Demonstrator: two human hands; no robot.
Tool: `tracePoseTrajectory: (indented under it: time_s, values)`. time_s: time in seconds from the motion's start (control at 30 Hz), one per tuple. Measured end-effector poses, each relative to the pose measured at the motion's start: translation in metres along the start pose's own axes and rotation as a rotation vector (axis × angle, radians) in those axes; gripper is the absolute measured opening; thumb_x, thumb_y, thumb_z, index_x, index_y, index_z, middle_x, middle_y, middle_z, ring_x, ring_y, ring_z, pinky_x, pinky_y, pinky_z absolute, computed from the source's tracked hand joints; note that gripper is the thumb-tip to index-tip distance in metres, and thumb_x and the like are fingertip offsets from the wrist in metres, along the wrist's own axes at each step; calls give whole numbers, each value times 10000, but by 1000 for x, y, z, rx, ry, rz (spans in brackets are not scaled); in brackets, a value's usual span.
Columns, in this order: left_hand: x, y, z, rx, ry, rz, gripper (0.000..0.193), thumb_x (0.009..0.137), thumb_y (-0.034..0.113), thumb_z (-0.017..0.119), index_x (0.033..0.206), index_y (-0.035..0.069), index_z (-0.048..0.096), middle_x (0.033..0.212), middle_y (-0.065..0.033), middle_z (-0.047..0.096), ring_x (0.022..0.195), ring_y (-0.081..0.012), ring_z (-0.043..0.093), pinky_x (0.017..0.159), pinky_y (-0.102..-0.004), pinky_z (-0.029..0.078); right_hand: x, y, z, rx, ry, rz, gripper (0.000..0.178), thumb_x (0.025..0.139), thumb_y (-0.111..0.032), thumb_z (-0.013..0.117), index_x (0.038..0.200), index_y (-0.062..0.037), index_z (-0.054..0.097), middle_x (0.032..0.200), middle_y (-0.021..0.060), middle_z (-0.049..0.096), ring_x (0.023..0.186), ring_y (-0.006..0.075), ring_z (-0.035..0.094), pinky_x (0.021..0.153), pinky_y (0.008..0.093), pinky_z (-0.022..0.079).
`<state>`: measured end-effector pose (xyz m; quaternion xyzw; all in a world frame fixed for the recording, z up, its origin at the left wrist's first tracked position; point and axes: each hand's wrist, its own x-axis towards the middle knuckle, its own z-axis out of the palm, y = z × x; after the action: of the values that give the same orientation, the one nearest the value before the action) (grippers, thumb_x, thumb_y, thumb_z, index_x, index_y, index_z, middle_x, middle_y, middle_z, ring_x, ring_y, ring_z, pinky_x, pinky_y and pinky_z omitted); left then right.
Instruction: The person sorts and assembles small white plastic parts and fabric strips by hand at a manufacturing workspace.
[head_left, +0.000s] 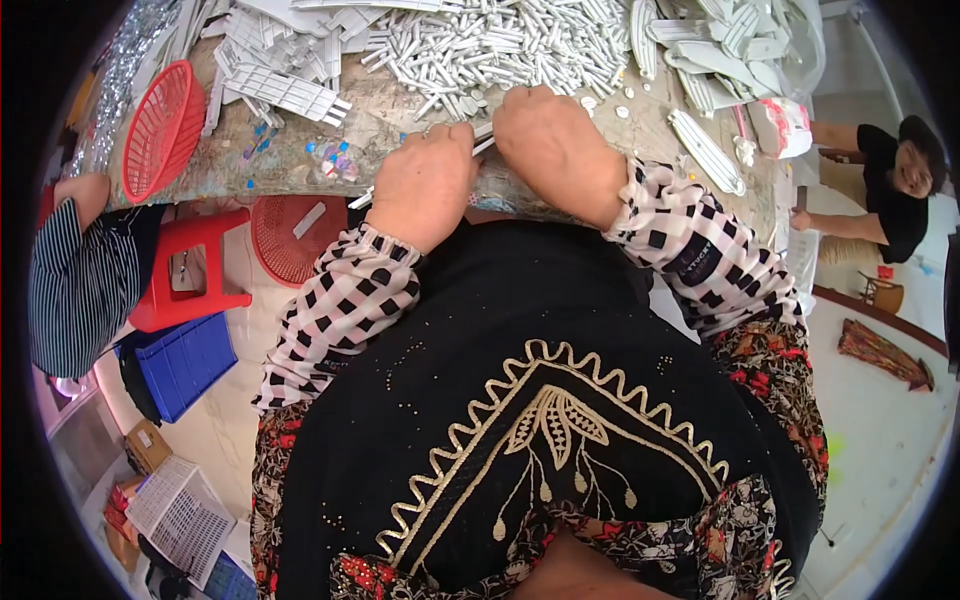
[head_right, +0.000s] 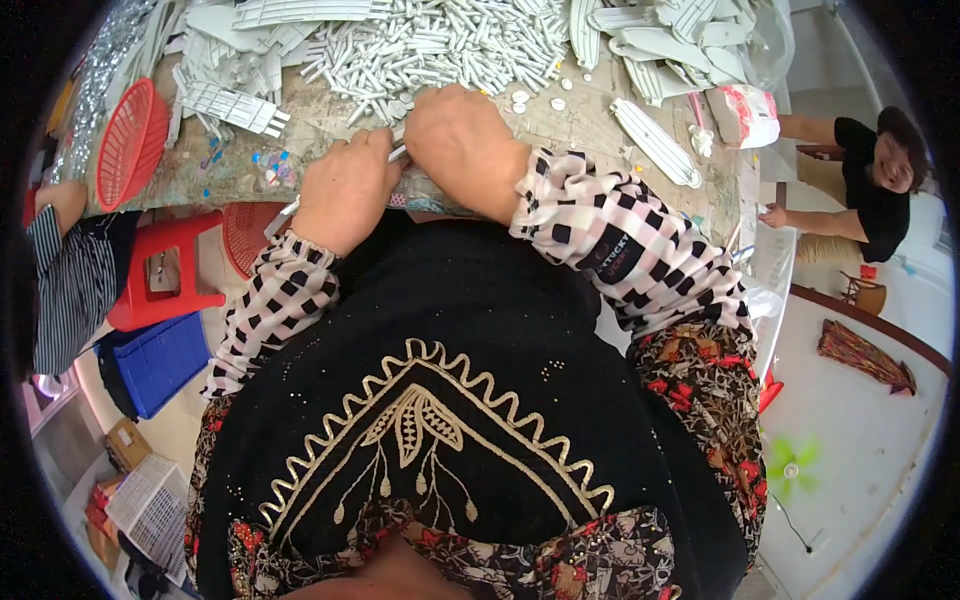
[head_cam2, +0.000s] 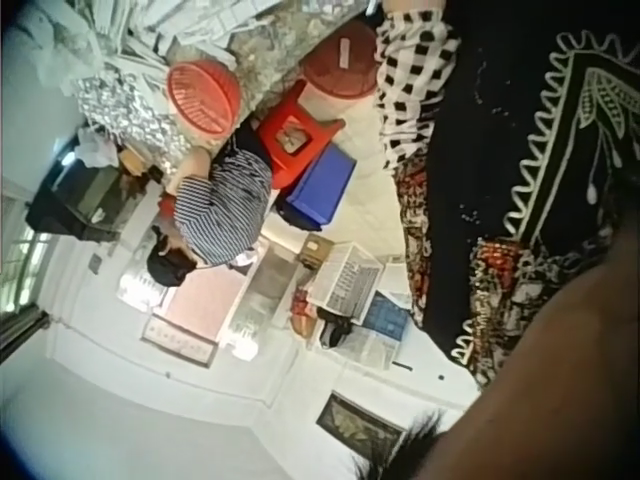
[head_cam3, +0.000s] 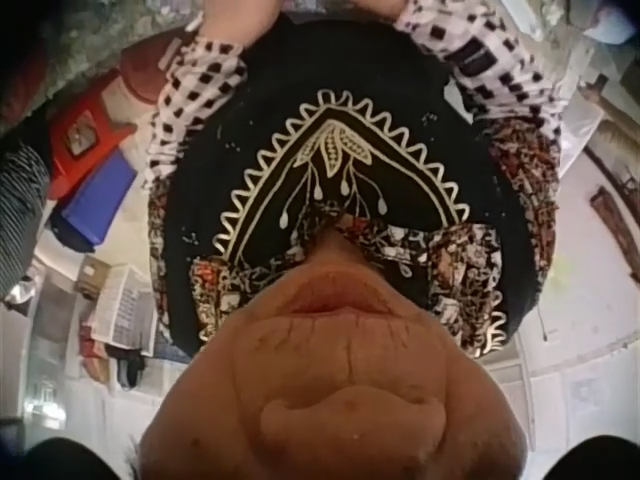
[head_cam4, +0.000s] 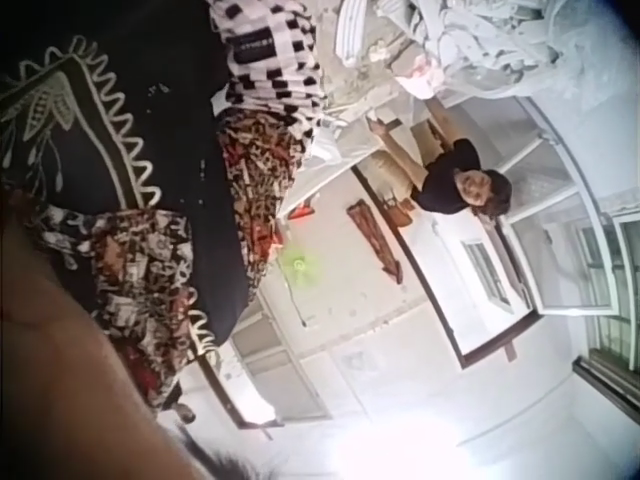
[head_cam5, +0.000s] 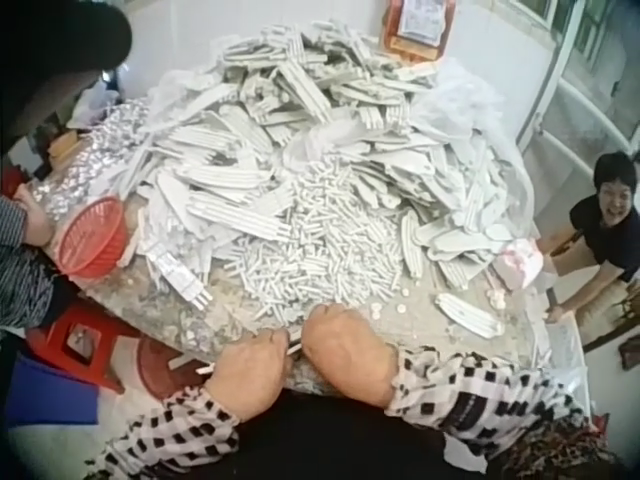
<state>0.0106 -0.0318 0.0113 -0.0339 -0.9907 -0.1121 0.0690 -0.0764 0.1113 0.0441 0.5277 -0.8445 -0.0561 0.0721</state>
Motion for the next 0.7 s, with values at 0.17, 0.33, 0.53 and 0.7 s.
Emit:
tracePoseTrajectory:
  time_s: [0.17, 0.33, 0.53, 0.7]
  values:
    - [2, -6, 5, -19, -18, 1, 216, 834, 212, 639, 935, 50, 539, 873, -134, 626, 807, -344, 627, 661, -435, 521, -3, 14, -7, 149, 25, 33, 163, 741, -169, 637, 779, -17, 682, 825, 155, 633, 805, 298, 636, 668, 376, 529]
    - [-13, 9, 0, -63, -6, 74, 225, 836, 230, 650, 934, 57, 544, 866, -126, 624, 814, -334, 624, 662, -432, 520, 17, 17, 6, 459, 189, 263, 357, 954, -376, 498, 919, -44, 624, 837, 154, 636, 814, 355, 617, 695, 458, 493]
    - [-5, 11, 2, -37, -51, 123, 220, 830, 216, 660, 918, 58, 534, 865, -103, 596, 799, -305, 613, 686, -396, 512, 23, 16, 41, 819, 28, 433, 417, 993, -397, 405, 913, -42, 609, 814, 192, 638, 802, 405, 605, 707, 489, 469]
    - [-4, 14, 3, 0, -87, 122, 218, 847, 218, 641, 940, 52, 534, 873, -115, 600, 812, -311, 613, 691, -404, 509, 24, 13, 49, 801, -31, 397, 376, 973, -376, 436, 928, -50, 618, 858, 190, 657, 843, 408, 618, 726, 498, 472]
